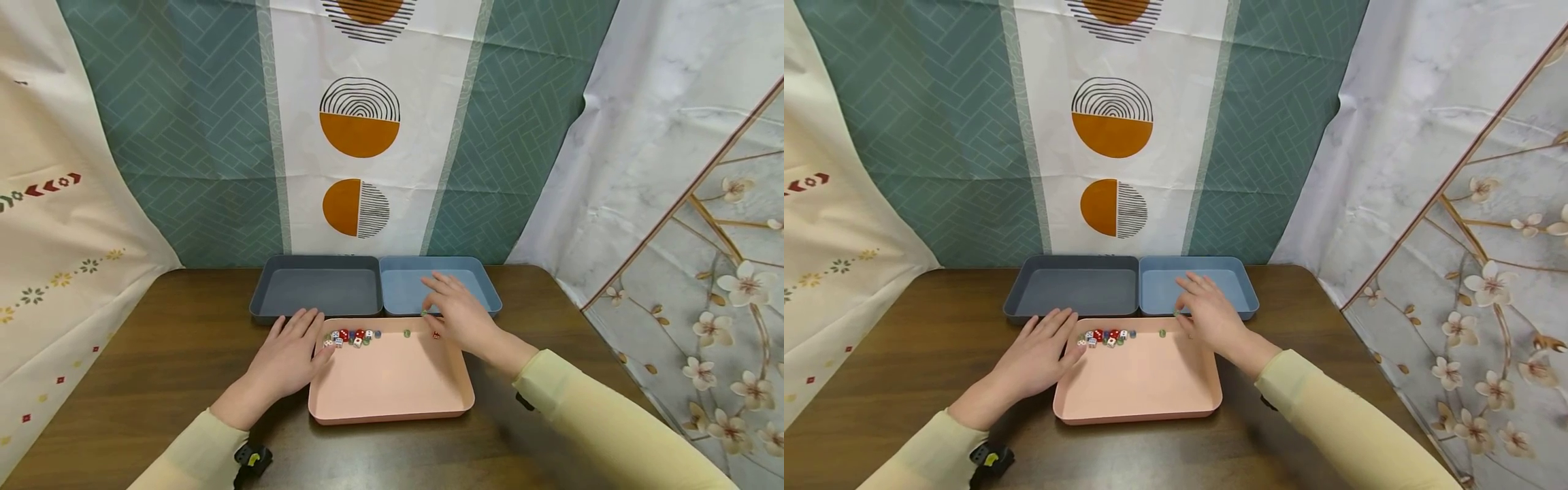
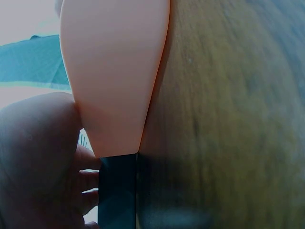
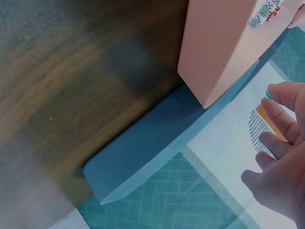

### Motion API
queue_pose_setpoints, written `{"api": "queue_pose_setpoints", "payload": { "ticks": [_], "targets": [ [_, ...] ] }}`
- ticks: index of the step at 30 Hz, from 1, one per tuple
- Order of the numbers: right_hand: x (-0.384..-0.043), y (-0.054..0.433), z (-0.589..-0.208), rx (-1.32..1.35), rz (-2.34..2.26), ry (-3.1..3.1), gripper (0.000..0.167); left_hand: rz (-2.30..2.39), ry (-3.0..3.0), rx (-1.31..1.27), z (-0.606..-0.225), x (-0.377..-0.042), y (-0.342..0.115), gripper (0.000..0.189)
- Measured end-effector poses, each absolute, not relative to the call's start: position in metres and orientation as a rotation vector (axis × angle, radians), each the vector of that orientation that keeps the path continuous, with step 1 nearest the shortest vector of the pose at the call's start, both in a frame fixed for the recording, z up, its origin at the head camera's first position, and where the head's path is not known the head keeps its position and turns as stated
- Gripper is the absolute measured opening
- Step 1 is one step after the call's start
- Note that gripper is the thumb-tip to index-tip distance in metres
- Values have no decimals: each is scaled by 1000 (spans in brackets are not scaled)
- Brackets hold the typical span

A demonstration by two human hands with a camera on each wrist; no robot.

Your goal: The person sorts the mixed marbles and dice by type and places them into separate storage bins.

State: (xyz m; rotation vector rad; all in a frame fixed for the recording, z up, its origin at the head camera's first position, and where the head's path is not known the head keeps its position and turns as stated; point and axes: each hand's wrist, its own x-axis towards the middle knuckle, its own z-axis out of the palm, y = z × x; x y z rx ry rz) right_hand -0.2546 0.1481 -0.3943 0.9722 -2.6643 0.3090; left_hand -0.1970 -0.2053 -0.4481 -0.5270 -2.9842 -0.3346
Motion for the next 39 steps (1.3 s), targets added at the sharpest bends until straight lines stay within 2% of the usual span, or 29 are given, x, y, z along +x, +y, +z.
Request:
{"api": "queue_pose_setpoints", "payload": {
  "ticks": [14, 39],
  "targets": [
    [-275, 135, -377, 925, 310, -2694, 10, -337, -2983, -543, -445, -197, -204, 73],
    [-314, 111, -372, 862, 231, -2759, 12, -332, -2980, -538, -449, -194, -204, 73]
  ]
}}
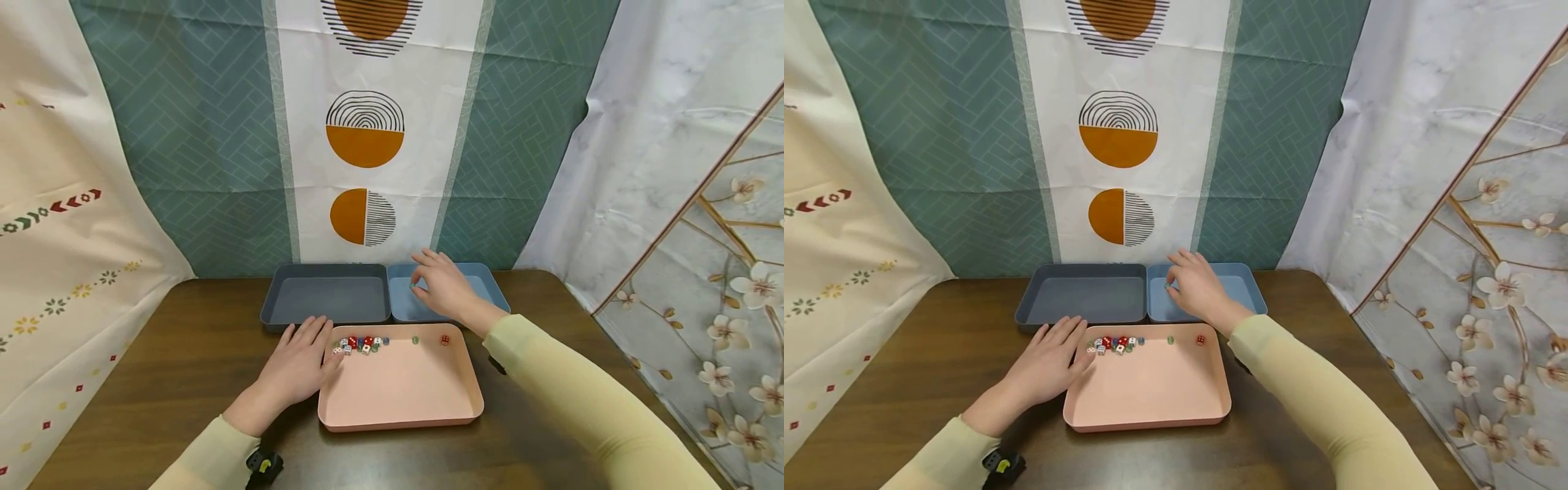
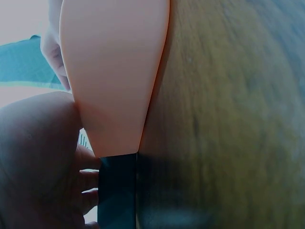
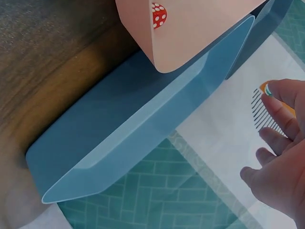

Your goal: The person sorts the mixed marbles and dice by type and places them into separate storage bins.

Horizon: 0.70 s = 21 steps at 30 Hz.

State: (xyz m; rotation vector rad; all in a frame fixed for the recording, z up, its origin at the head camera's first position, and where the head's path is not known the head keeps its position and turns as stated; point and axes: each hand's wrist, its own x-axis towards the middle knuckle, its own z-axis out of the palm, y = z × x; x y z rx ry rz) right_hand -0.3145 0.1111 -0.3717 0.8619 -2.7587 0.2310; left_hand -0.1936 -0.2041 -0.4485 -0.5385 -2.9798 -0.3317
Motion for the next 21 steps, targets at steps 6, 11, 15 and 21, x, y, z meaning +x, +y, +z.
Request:
{"api": "queue_pose_setpoints", "payload": {
  "ticks": [6, 11, 15, 21],
  "targets": [
    [-324, 106, -372, 837, 189, -2801, 14, -346, -2983, -542, -450, -193, -206, 73],
    [-332, 103, -372, 825, 159, -2807, 15, -353, -2982, -537, -451, -193, -206, 73],
    [-338, 99, -373, 814, 137, -2823, 15, -365, -2983, -526, -451, -192, -205, 73],
    [-345, 94, -373, 808, 101, -2865, 15, -364, -2980, -515, -450, -192, -205, 74]
  ]
}}
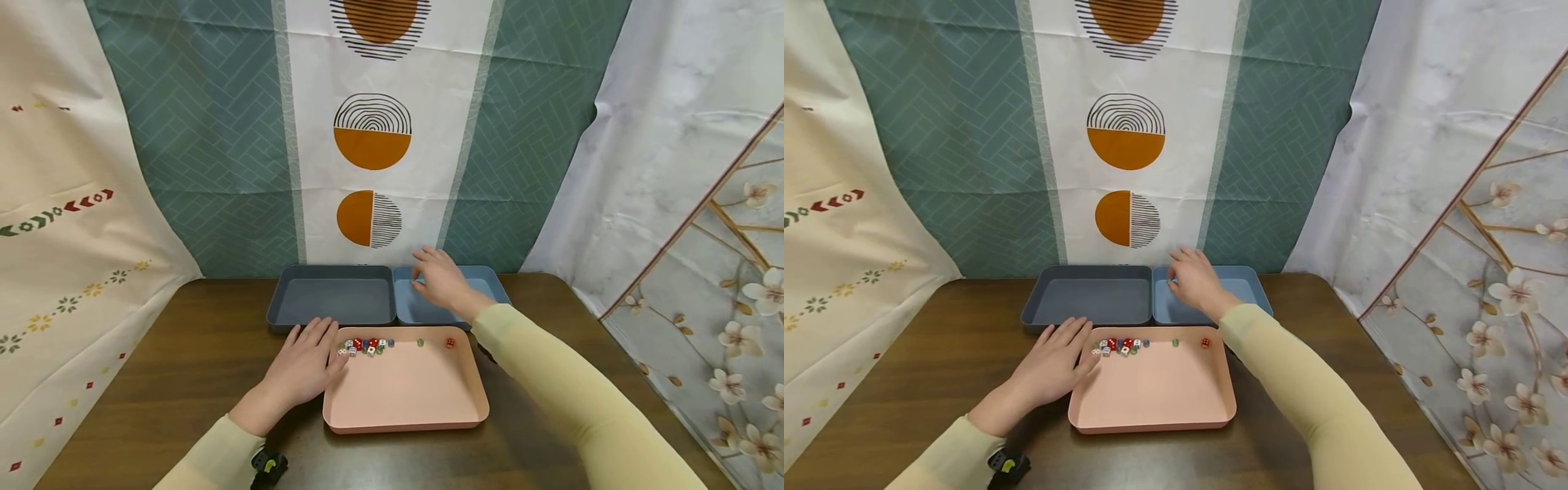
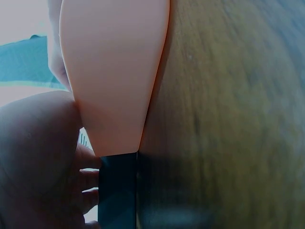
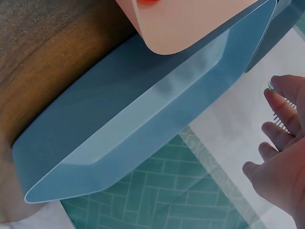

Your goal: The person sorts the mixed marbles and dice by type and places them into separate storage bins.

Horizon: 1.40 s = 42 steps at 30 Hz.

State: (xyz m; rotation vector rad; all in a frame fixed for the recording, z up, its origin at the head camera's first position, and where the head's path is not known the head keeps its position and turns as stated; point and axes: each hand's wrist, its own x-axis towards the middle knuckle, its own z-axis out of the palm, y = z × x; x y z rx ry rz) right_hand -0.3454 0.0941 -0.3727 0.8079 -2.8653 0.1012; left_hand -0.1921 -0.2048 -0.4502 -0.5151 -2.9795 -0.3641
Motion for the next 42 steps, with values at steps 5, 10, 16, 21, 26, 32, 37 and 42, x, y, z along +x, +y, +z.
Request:
{"api": "queue_pose_setpoints", "payload": {
  "ticks": [5, 10, 16, 21, 26, 32, 37, 42],
  "targets": [
    [-351, 92, -373, 794, 81, -2897, 16, -362, -2978, -524, -449, -192, -204, 73],
    [-356, 90, -375, 779, 57, -2922, 17, -360, -2981, -519, -448, -192, -204, 73],
    [-362, 86, -379, 782, 10, -2936, 15, -362, -2997, -508, -449, -193, -206, 73],
    [-363, 82, -380, 777, -17, -2949, 16, -355, -2998, -511, -450, -193, -206, 74],
    [-366, 81, -383, 785, -49, -2948, 15, -366, -2990, -507, -449, -193, -205, 73],
    [-372, 79, -389, 787, -56, -2959, 14, -369, -2989, -496, -450, -193, -205, 74],
    [-375, 75, -392, 779, -43, -2978, 14, -376, -2994, -506, -450, -193, -204, 74],
    [-377, 70, -394, 792, -44, -2973, 14, -385, -2987, -500, -450, -193, -205, 73]
  ]
}}
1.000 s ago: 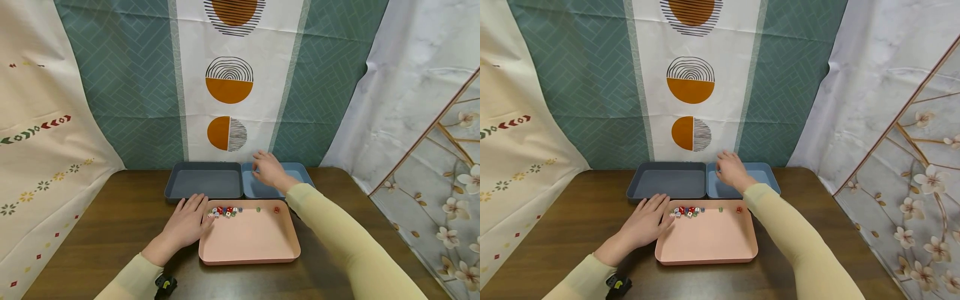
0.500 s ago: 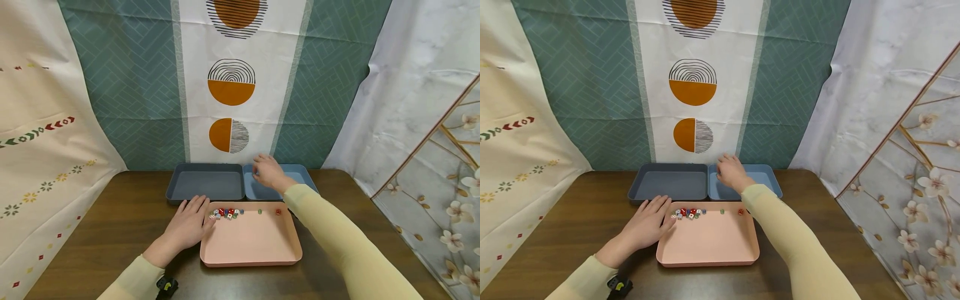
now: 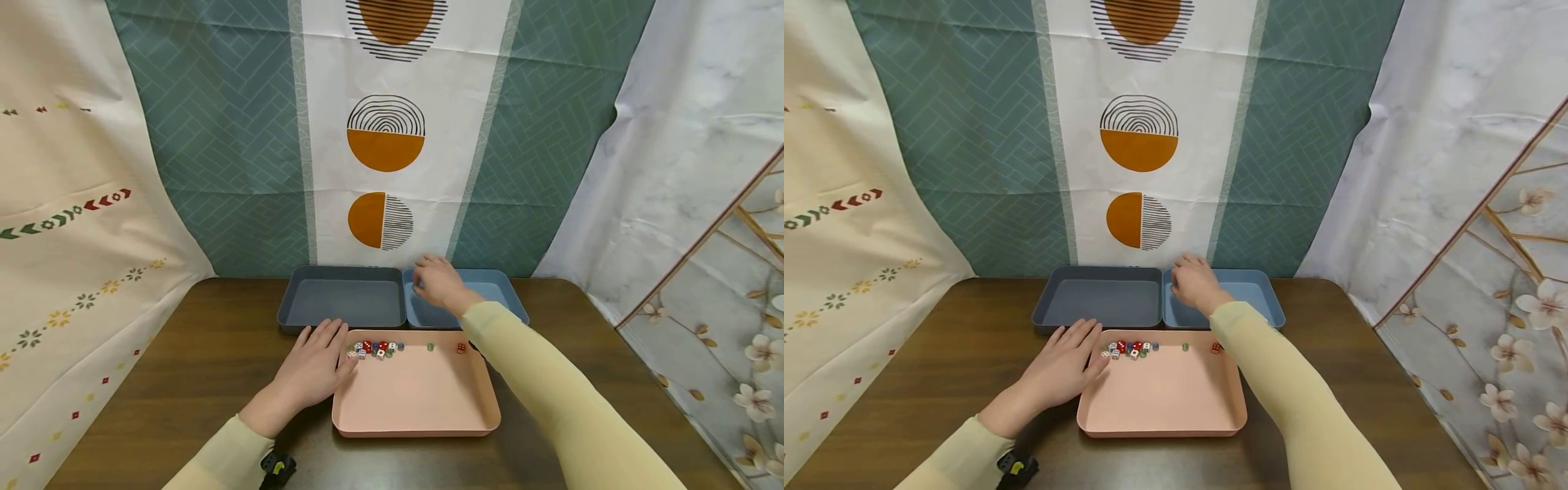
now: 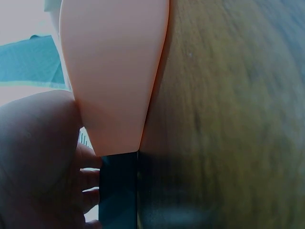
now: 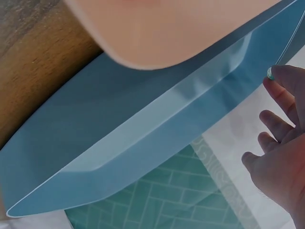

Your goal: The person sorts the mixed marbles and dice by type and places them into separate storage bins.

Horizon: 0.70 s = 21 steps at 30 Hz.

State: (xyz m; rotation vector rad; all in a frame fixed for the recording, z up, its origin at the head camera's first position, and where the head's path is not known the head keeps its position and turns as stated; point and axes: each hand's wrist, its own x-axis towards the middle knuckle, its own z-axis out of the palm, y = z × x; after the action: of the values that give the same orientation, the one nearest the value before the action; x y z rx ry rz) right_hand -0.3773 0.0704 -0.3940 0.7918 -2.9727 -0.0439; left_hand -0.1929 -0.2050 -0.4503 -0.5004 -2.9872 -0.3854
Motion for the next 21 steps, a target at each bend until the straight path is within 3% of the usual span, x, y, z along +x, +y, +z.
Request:
{"api": "queue_pose_setpoints", "payload": {
  "ticks": [21],
  "targets": [
    [-384, 69, -394, 800, -55, -2953, 15, -364, -2993, -486, -451, -194, -204, 74]
  ]
}}
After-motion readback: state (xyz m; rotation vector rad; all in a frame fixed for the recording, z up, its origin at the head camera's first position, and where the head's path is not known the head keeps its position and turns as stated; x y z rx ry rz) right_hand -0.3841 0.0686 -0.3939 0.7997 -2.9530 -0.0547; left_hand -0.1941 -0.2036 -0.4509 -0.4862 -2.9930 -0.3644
